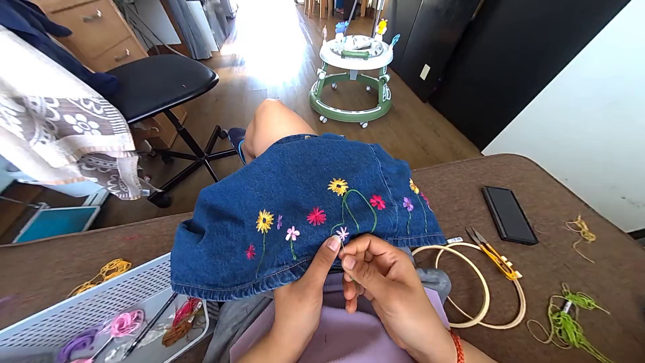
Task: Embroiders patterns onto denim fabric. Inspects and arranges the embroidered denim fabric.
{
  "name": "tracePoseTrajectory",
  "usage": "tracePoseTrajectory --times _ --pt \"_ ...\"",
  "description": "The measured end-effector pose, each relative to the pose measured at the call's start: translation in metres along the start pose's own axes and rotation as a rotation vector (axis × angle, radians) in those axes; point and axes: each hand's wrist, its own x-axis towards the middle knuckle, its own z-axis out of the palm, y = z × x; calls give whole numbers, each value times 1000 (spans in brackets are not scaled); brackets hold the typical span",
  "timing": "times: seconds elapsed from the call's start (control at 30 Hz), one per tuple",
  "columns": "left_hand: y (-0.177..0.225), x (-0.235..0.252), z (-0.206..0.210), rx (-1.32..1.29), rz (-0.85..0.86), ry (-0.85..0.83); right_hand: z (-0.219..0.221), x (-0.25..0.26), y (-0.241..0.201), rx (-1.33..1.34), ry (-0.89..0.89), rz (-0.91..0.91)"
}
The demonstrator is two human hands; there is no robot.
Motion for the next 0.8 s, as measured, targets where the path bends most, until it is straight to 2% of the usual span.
tracePoseTrajectory --times 0.2,0.4,0.47,0.63,0.8 --pt "3 1 4 0 -38 33 3 1 7 -81 36 -101" --pt "17 0 7 -82 -393 -11 6 3 17 -94 66 -178" --pt "22 -1 10 -118 -458 -42 7 3 18 -105 80 -208" --pt "22 -2 8 -147 -448 -84 8 2 20 -142 98 -281" --pt "18 -3 6 -127 -353 -98 10 2 19 -156 94 -279"
